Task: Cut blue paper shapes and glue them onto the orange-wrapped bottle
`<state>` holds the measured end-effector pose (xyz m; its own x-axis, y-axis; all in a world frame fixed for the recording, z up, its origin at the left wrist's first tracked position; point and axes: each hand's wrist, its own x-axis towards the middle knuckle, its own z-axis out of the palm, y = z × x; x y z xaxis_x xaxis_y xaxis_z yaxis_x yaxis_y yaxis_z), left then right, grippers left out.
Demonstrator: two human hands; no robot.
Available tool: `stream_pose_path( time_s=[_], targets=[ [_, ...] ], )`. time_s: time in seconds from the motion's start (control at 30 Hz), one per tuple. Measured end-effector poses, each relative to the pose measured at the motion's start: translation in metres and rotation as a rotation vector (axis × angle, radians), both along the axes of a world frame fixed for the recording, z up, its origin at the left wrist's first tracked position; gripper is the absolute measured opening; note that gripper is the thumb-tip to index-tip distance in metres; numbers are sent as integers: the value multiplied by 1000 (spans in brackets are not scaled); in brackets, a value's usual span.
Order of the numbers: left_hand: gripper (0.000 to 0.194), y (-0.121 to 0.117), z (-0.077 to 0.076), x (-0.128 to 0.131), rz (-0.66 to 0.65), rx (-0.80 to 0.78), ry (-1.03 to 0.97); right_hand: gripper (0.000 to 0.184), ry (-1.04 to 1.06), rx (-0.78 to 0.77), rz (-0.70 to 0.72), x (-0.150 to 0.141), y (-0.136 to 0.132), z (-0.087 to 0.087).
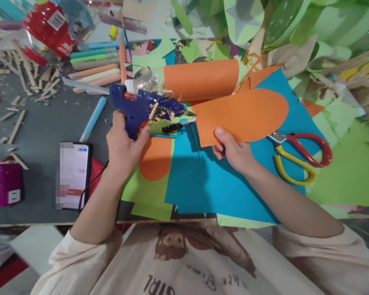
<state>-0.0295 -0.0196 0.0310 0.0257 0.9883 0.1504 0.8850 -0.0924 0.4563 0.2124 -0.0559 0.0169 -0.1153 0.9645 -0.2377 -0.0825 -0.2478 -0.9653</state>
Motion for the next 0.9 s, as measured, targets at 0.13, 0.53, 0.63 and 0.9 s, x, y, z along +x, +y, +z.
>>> stream_pose_path(
  time_s=[0.13, 0.53, 0.63, 0.9],
  targets=[
    [23, 1, -2, -2, 3, 26, 20, 61, -5, -6, 13, 1, 0, -2],
    [26, 4, -11, -8, 7, 81, 13, 58, 6, 21, 52, 2, -1, -4],
    [30, 5, -12, -6, 24, 73, -9, 58, -3, 21, 59, 2, -1, -4],
    [33, 10, -6, 0, 138, 14, -70, 60, -22, 40, 59, 1, 0, -3]
  ],
)
